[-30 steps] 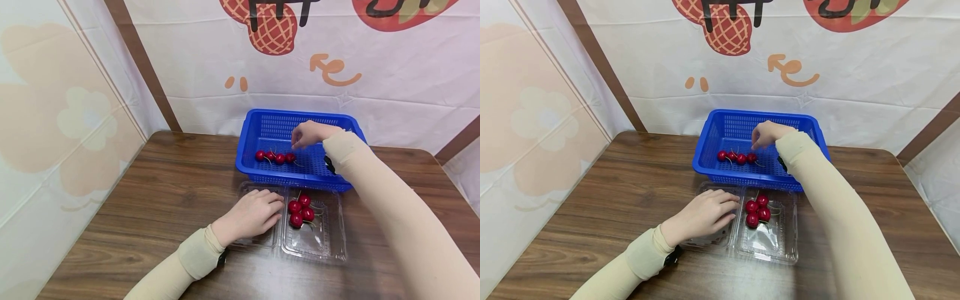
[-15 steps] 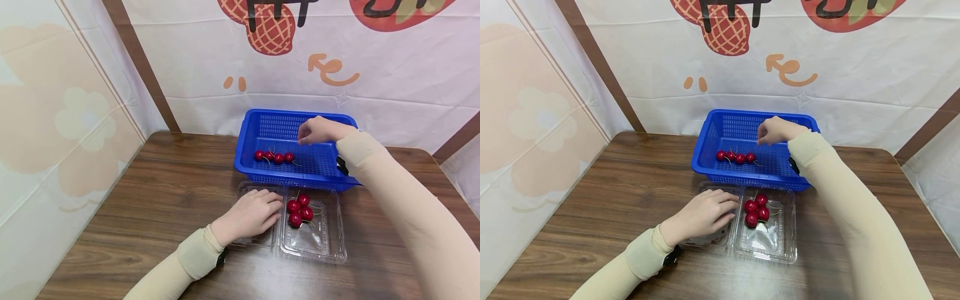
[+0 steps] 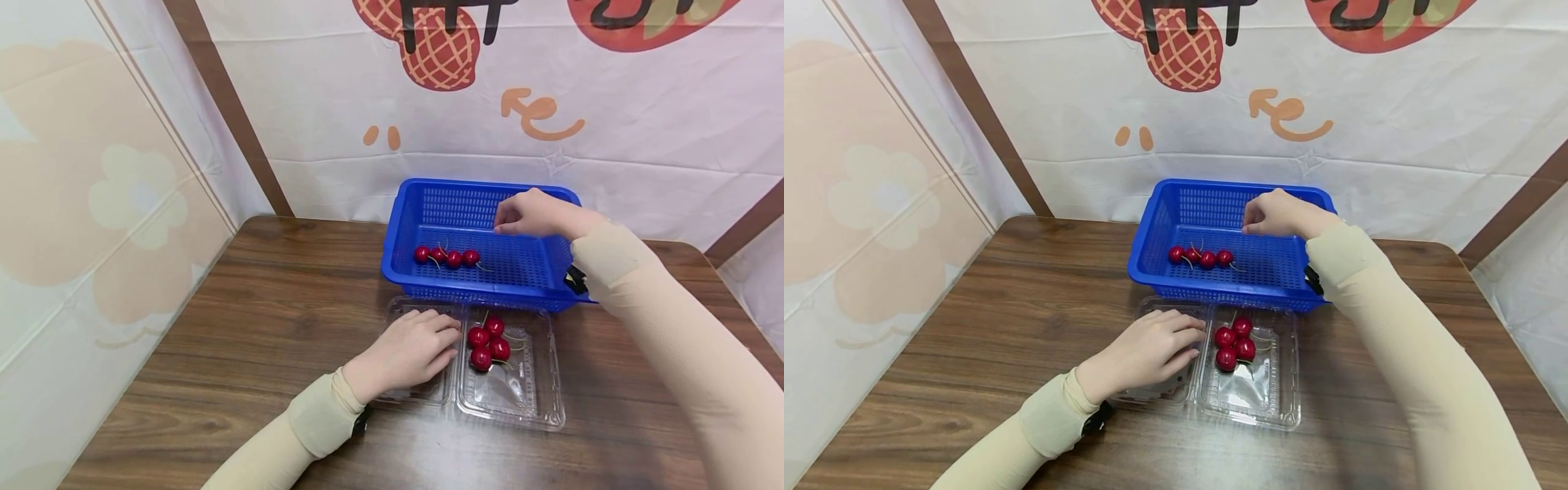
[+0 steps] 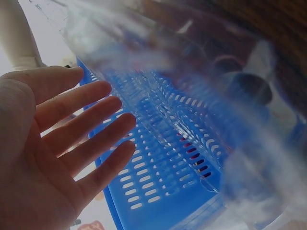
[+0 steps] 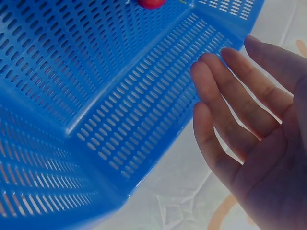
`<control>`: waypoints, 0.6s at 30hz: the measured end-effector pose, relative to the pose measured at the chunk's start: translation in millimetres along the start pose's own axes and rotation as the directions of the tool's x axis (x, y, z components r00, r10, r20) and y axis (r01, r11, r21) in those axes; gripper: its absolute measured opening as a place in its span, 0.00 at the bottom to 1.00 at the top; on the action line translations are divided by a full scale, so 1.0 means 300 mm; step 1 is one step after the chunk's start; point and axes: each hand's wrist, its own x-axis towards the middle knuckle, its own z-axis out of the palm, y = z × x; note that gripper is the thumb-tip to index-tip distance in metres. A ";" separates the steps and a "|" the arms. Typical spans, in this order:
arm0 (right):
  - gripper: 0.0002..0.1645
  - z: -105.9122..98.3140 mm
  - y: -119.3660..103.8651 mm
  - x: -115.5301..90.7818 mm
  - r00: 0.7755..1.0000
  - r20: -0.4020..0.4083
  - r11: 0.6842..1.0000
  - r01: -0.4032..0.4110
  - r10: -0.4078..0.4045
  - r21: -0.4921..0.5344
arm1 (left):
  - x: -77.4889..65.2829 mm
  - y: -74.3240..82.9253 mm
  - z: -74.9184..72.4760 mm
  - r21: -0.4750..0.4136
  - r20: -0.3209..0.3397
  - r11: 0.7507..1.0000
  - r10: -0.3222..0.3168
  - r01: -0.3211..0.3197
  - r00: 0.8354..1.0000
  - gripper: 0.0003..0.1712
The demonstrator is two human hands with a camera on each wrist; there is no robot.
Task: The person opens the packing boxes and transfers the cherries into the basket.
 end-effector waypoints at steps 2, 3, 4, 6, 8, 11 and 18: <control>0.10 0.002 0.002 -0.015 1.000 -0.016 1.000 0.006 -0.006 -0.001 | 0.002 0.003 0.003 0.002 0.001 1.000 -0.001 0.001 1.000 0.14; 0.10 0.002 0.002 -0.023 1.000 -0.022 1.000 0.010 -0.010 -0.001 | 0.003 0.004 0.006 0.002 0.000 1.000 -0.002 0.002 1.000 0.14; 0.10 0.001 0.000 -0.030 1.000 -0.028 1.000 0.010 -0.010 0.001 | 0.003 0.004 0.007 0.002 0.000 1.000 -0.003 0.003 1.000 0.14; 0.09 0.001 -0.004 -0.044 0.999 -0.039 1.000 0.015 -0.014 0.005 | 0.002 0.004 0.009 0.000 0.000 1.000 -0.003 0.003 1.000 0.14; 0.09 -0.001 -0.010 -0.058 0.998 -0.051 1.000 0.025 -0.025 0.008 | 0.002 0.004 0.010 -0.002 -0.001 1.000 -0.002 0.002 1.000 0.14; 0.08 -0.002 -0.019 -0.077 0.996 -0.077 0.999 0.052 -0.052 0.003 | 0.002 0.004 0.010 -0.004 -0.003 1.000 -0.002 0.002 1.000 0.14; 0.05 0.005 -0.035 -0.112 0.984 -0.139 0.994 0.110 -0.112 -0.021 | 0.005 0.004 0.009 -0.005 -0.010 1.000 -0.002 0.002 1.000 0.14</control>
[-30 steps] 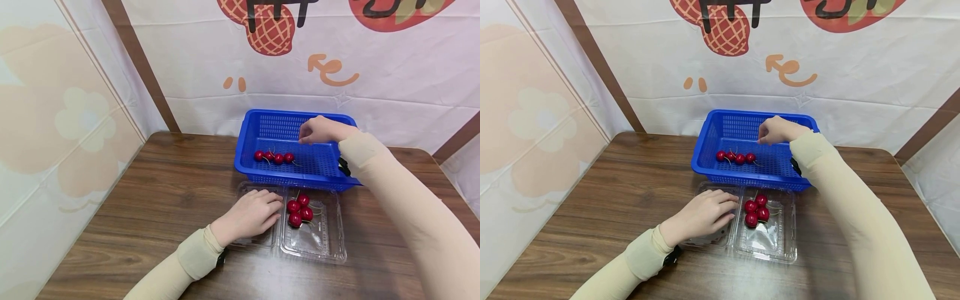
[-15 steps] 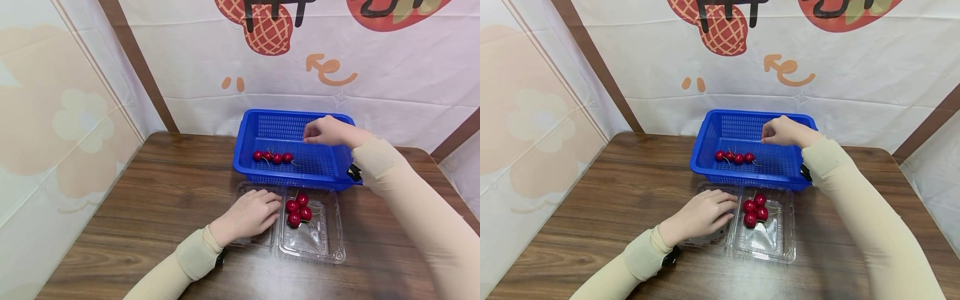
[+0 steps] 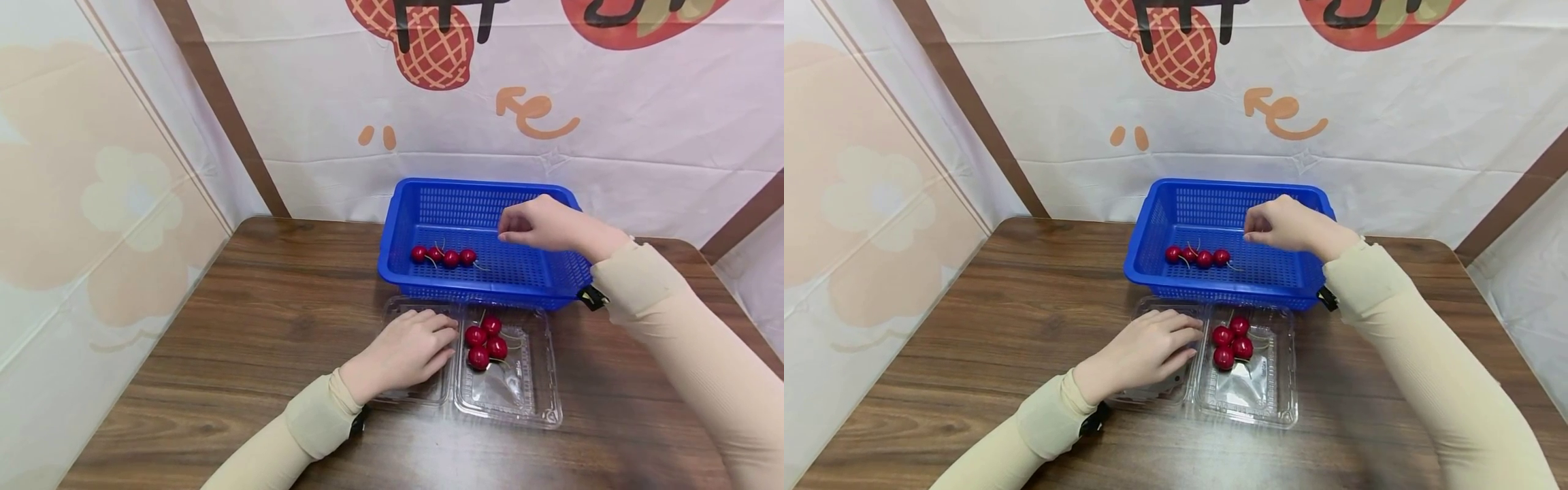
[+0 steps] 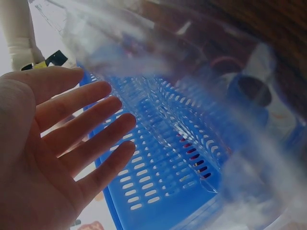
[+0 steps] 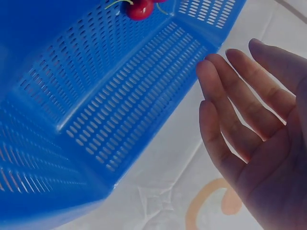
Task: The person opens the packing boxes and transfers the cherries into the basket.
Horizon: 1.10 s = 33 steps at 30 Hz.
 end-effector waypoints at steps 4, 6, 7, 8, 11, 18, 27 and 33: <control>0.04 -0.004 -0.015 -0.022 0.999 -0.017 1.000 0.027 -0.027 0.000 | 0.000 0.000 -0.002 -0.002 -0.001 1.000 0.000 0.000 1.000 0.14; 0.03 -0.006 -0.024 -0.033 0.999 -0.025 0.999 0.039 -0.039 0.006 | 0.001 0.000 -0.002 -0.002 -0.001 1.000 0.001 -0.001 1.000 0.14; 0.02 -0.007 -0.030 -0.038 0.999 -0.028 0.999 0.044 -0.044 0.010 | 0.001 0.000 -0.003 -0.003 -0.001 1.000 0.001 -0.001 1.000 0.14; 0.02 -0.008 -0.035 -0.044 0.998 -0.030 0.999 0.051 -0.050 0.014 | 0.001 0.000 -0.003 -0.003 -0.002 1.000 0.001 -0.001 1.000 0.14; 0.02 -0.007 -0.050 -0.057 0.997 -0.042 0.997 0.072 -0.070 0.024 | 0.001 0.000 -0.004 -0.002 -0.006 1.000 0.001 -0.001 1.000 0.14; 0.03 0.001 -0.079 -0.084 0.990 -0.075 0.993 0.120 -0.118 0.013 | 0.001 0.000 -0.004 0.001 -0.012 1.000 0.005 -0.005 1.000 0.14; 0.05 0.015 -0.104 -0.116 0.985 -0.083 0.988 0.156 -0.154 0.019 | -0.001 0.000 -0.006 -0.002 -0.009 1.000 0.002 -0.002 1.000 0.14; 0.05 0.024 -0.115 -0.134 0.976 -0.116 0.982 0.189 -0.185 0.017 | -0.001 -0.002 -0.005 -0.004 -0.017 1.000 0.007 -0.007 1.000 0.14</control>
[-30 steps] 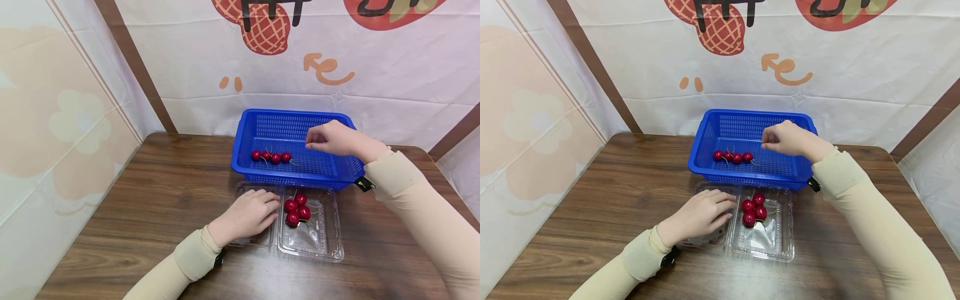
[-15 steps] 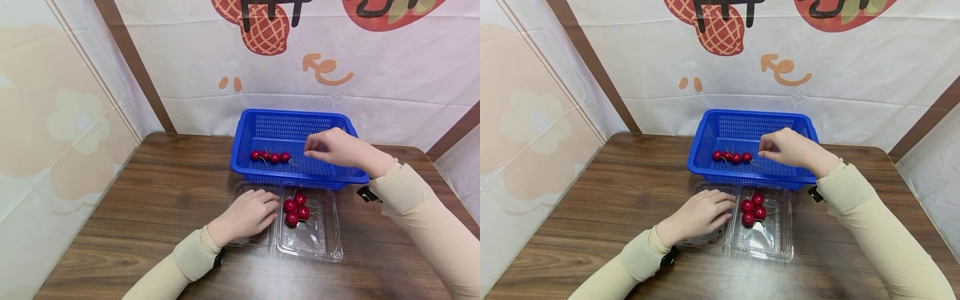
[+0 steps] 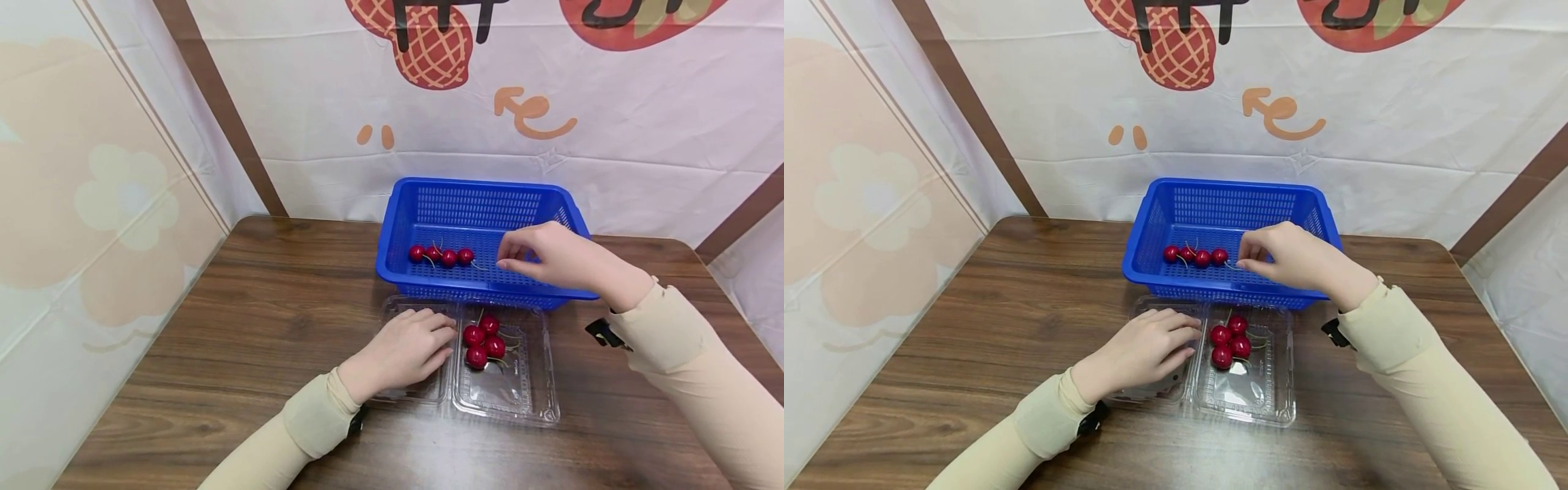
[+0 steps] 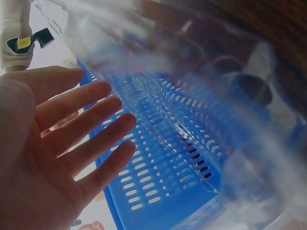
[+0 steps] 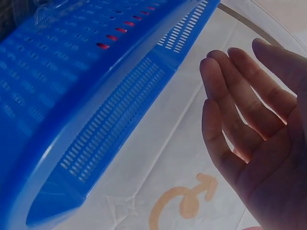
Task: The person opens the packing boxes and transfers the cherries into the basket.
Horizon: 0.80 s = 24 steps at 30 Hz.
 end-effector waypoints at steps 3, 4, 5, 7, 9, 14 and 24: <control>0.05 0.006 -0.013 -0.009 1.000 -0.011 1.000 0.017 -0.017 0.001 | -0.001 0.000 0.000 -0.002 -0.001 1.000 0.001 -0.001 1.000 0.13; 0.06 0.008 -0.018 -0.012 1.000 -0.011 1.000 0.019 -0.019 0.004 | -0.001 0.000 0.000 -0.001 0.000 1.000 0.002 -0.002 1.000 0.13; 0.05 0.011 -0.022 -0.017 1.000 -0.010 1.000 0.019 -0.019 0.004 | -0.001 0.000 0.000 0.000 0.000 1.000 0.002 -0.002 1.000 0.13; 0.05 0.017 -0.030 -0.026 1.000 -0.008 1.000 0.019 -0.019 0.008 | -0.001 0.000 0.000 0.003 0.001 1.000 0.003 -0.003 1.000 0.14; 0.04 0.024 -0.037 -0.036 1.000 -0.006 1.000 0.017 -0.017 0.013 | 0.000 0.001 0.001 0.006 0.000 1.000 0.005 -0.005 1.000 0.14; 0.04 0.046 -0.048 -0.054 0.999 -0.017 0.999 0.037 -0.037 0.011 | 0.000 0.000 0.002 0.007 -0.006 1.000 0.006 -0.006 1.000 0.14; 0.06 0.077 -0.063 -0.088 0.999 -0.022 0.999 0.044 -0.044 0.021 | -0.002 0.000 0.003 0.003 0.001 1.000 0.004 -0.004 1.000 0.13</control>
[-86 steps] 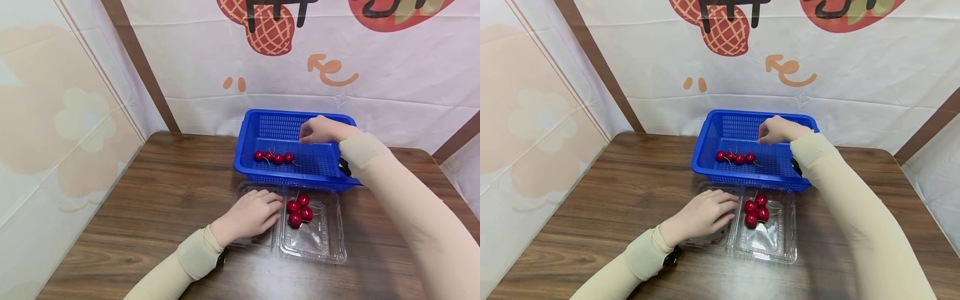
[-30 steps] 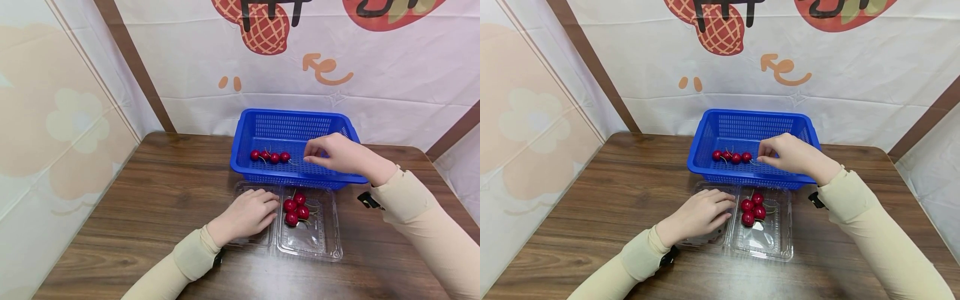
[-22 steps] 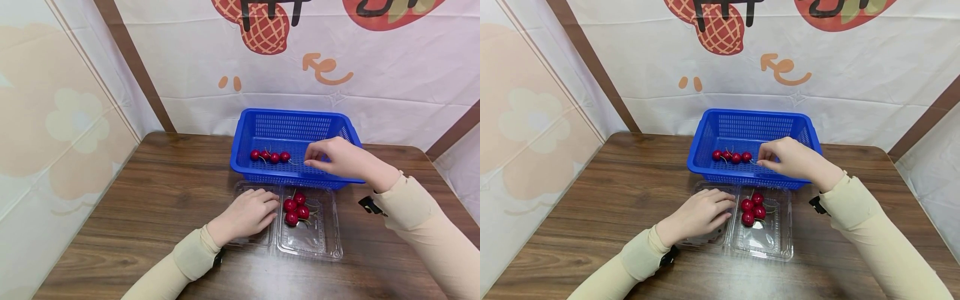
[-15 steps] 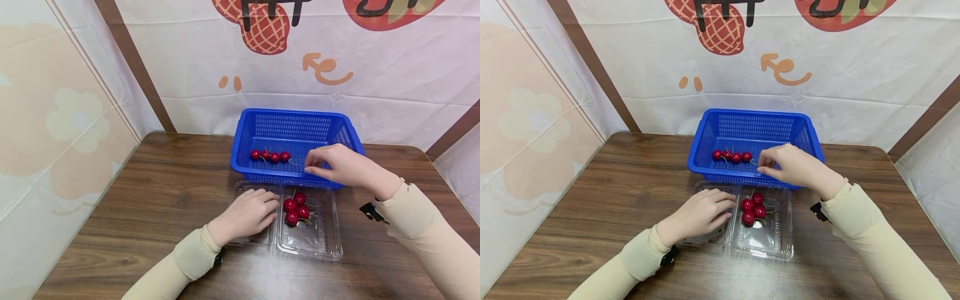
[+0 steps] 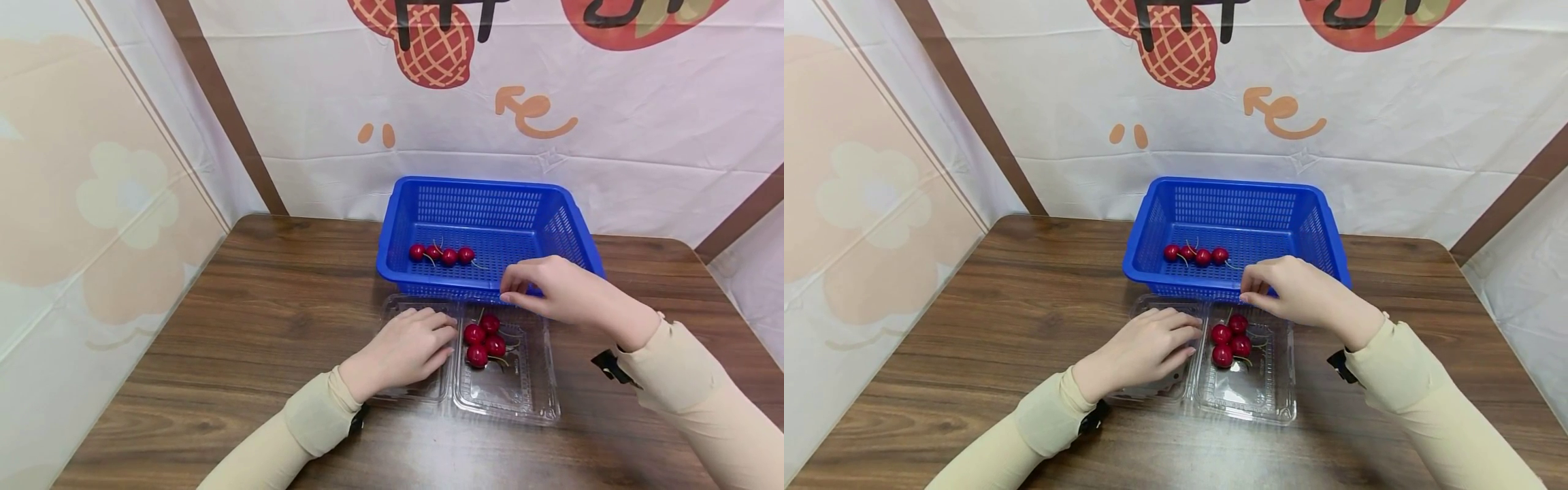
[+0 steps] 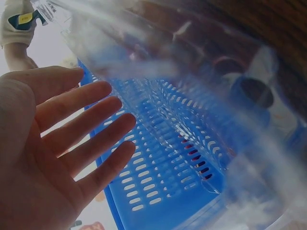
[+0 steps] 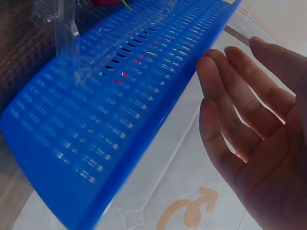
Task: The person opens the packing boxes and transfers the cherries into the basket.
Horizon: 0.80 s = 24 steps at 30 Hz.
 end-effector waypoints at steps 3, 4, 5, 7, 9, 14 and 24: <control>0.07 0.013 -0.005 -0.011 1.000 0.004 1.000 -0.015 0.015 0.005 | -0.001 0.000 -0.001 0.000 0.005 1.000 0.000 0.000 1.000 0.13; 0.07 0.018 -0.006 -0.014 1.000 0.007 1.000 -0.019 0.018 0.006 | -0.002 0.000 -0.001 0.000 0.006 1.000 0.000 0.000 1.000 0.14; 0.06 0.024 -0.007 -0.018 1.000 0.009 1.000 -0.022 0.022 0.005 | -0.002 0.000 -0.001 0.000 0.007 1.000 -0.001 0.001 1.000 0.14; 0.06 0.034 -0.010 -0.024 0.999 0.017 1.000 -0.031 0.031 0.004 | -0.002 0.000 -0.001 -0.001 0.008 1.000 -0.001 0.001 1.000 0.14; 0.05 0.044 -0.014 -0.031 0.999 0.021 0.999 -0.034 0.034 0.006 | -0.001 0.000 -0.001 -0.001 0.008 1.000 -0.001 0.001 1.000 0.14; 0.04 0.061 -0.020 -0.047 0.999 0.024 0.999 -0.046 0.045 0.018 | -0.001 0.000 0.000 -0.001 0.004 1.000 -0.001 0.001 1.000 0.14; 0.04 0.108 -0.019 -0.072 0.998 0.051 0.998 -0.047 0.045 0.038 | -0.004 -0.002 0.001 -0.006 0.011 1.000 -0.007 0.007 1.000 0.14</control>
